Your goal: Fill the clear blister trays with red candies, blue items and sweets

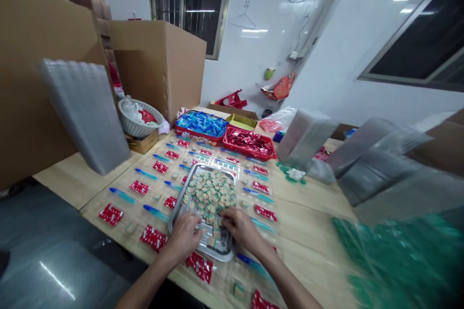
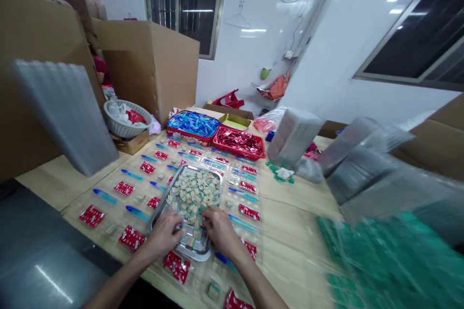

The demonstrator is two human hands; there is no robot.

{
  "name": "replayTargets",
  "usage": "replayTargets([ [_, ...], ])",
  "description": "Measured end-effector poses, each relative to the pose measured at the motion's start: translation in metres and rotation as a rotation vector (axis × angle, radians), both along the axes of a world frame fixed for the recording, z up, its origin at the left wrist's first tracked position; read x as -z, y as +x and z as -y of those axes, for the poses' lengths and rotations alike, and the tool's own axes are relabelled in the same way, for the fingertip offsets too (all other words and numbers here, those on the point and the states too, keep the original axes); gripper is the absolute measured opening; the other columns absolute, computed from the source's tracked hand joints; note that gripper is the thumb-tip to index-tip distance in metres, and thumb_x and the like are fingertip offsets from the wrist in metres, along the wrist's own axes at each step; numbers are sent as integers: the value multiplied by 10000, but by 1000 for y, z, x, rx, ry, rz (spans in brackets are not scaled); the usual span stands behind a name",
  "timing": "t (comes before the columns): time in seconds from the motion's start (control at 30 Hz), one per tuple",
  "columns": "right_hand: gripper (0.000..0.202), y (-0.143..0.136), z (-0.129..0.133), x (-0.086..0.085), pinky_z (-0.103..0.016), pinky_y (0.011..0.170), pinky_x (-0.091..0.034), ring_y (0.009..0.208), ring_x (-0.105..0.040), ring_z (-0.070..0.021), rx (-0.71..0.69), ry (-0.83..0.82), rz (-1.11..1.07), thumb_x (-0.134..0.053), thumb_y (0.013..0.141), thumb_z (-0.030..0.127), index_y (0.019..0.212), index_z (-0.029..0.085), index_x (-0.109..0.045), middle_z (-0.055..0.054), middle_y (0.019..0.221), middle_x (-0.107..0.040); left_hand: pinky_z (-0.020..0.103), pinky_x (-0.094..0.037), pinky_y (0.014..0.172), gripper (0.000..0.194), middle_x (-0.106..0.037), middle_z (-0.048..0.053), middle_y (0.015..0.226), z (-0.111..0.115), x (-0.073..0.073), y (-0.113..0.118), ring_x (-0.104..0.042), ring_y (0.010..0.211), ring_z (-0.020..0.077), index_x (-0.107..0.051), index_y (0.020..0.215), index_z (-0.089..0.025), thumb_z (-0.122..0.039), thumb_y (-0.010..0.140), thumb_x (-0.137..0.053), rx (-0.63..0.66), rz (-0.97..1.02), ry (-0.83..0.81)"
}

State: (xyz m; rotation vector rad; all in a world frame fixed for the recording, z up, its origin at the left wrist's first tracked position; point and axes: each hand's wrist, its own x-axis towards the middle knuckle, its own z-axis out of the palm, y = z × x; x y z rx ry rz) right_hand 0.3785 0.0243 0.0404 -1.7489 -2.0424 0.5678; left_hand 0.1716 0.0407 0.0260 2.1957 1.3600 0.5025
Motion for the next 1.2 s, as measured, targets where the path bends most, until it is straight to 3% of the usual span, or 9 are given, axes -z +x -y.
replayTargets([
  [0.17, 222, -8, 8, 4, -308, 790, -315, 936, -566, -196, -23, 58, 71, -490, 815, 112, 886, 212, -676, -37, 912, -654, 342, -389, 861, 168, -641, 86, 966, -1, 7, 13, -557, 983, 240, -641, 851, -176, -133, 734, -529, 49, -99, 12],
  [0.3, 170, -6, 8, 8, -302, 796, -317, 910, -567, -187, 12, 43, -18, -526, 777, 97, 828, 195, -655, -15, 874, -662, 296, -390, 739, 181, -644, 43, 809, -1, 3, 11, -573, 827, 200, -628, 764, -175, -77, 690, -495, 45, -87, -14],
  [0.4, 188, -5, 9, 7, -280, 784, -354, 840, -584, -173, -2, 17, -143, -526, 760, 87, 822, 191, -670, -7, 826, -673, 259, -376, 636, 170, -611, 3, 660, -4, -1, 6, -560, 672, 160, -620, 698, -171, -64, 668, -491, -13, 12, -101],
  [0.57, 209, -23, 7, -2, -212, 635, -393, 693, -584, -143, -37, -86, -350, -527, 723, 65, 812, 172, -682, 7, 715, -655, 235, -382, 552, 71, -580, -13, 592, -11, 0, 1, -553, 579, 143, -615, 671, -145, -132, 674, -546, -116, 246, -250],
  [0.7, 164, -46, 6, 4, -213, 659, -385, 711, -572, -142, -51, -64, -277, -539, 706, 57, 710, 174, -653, 12, 699, -644, 231, -385, 551, 146, -581, -24, 578, -12, 0, -2, -549, 573, 138, -635, 684, -146, -84, 642, -510, -98, 231, -231],
  [0.87, 194, -61, 8, 18, -246, 748, -382, 796, -567, -161, -44, 75, -231, -501, 723, 40, 727, 178, -638, -8, 755, -640, 223, -366, 530, 270, -563, -40, 545, -8, -4, -6, -518, 534, 126, -665, 724, -141, -29, 559, -483, -41, 203, -246],
  [1.03, 193, -52, 6, 10, -254, 761, -381, 829, -563, -169, -52, 44, -199, -520, 721, 44, 787, 179, -640, -16, 806, -637, 221, -352, 528, 181, -548, -38, 542, -6, -6, -8, -526, 543, 126, -636, 685, -151, -60, 616, -496, -46, 215, -228],
  [1.2, 118, -31, 18, -2, -277, 783, -345, 857, -559, -176, -138, -34, -24, -564, 729, 96, 745, 192, -630, -12, 830, -622, 224, -354, 534, 107, -553, -27, 546, -4, -6, -9, -529, 544, 127, -615, 663, -149, -93, 646, -526, -66, 231, -219],
])
